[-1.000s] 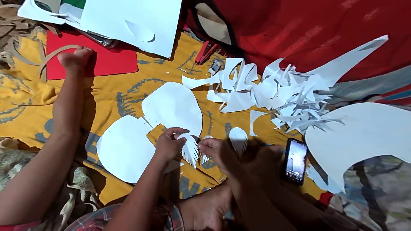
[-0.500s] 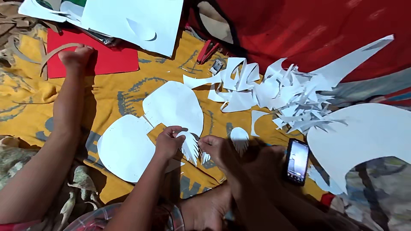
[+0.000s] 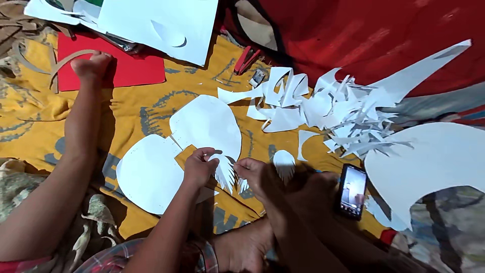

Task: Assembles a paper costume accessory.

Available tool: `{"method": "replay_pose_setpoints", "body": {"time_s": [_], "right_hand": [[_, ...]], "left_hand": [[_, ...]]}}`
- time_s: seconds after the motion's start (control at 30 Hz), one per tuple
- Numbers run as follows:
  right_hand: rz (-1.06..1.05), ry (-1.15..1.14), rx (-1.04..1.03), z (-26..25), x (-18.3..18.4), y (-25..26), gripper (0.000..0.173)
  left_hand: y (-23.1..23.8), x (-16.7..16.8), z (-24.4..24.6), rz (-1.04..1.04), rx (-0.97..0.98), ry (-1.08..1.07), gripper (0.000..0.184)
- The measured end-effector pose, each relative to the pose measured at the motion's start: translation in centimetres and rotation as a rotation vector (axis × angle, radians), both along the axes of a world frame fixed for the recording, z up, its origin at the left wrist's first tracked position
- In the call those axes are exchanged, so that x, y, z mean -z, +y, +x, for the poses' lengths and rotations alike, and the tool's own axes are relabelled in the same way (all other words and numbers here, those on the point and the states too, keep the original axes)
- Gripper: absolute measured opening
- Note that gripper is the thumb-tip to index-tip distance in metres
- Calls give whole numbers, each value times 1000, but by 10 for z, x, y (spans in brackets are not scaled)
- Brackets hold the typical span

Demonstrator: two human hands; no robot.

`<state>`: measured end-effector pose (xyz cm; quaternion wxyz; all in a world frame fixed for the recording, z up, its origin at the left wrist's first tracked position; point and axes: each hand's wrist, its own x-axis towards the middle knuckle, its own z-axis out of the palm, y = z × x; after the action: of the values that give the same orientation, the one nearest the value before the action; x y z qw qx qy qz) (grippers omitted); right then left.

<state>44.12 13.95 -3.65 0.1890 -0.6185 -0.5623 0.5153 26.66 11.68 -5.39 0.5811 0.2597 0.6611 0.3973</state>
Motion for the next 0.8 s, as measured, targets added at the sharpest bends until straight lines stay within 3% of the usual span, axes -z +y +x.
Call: {"method": "replay_pose_setpoints", "body": {"time_s": [0.17,0.27,0.3,0.37,0.4,0.5,0.6,0.7,0.8], "right_hand": [[21,-110,37,14,-4,1,15],[116,43,348,36,1,9,17],[118,115,427,41,1,13,27],[95,122,339,45,0,16,51],[84,73,220,42,0,14,53],[-29,-17,-50,11,-2,5,45],[-115,25,54,-8,17,-8,13],[-270,58,172,-7,32,-18,13],[-346,13,215,-5,34,-28,18]], "left_hand": [[0,2,-6,-15,-55,-17,32],[1,4,-6,-3,-57,-26,32],[0,4,-5,-5,-46,-20,32],[1,5,-2,-13,-18,-6,32],[2,6,-1,-18,3,-7,31],[2,6,4,-10,93,-25,27],[-3,11,4,-4,95,-33,24],[-14,22,1,-107,-24,-36,38],[-19,17,9,-244,-136,-221,40]]}}
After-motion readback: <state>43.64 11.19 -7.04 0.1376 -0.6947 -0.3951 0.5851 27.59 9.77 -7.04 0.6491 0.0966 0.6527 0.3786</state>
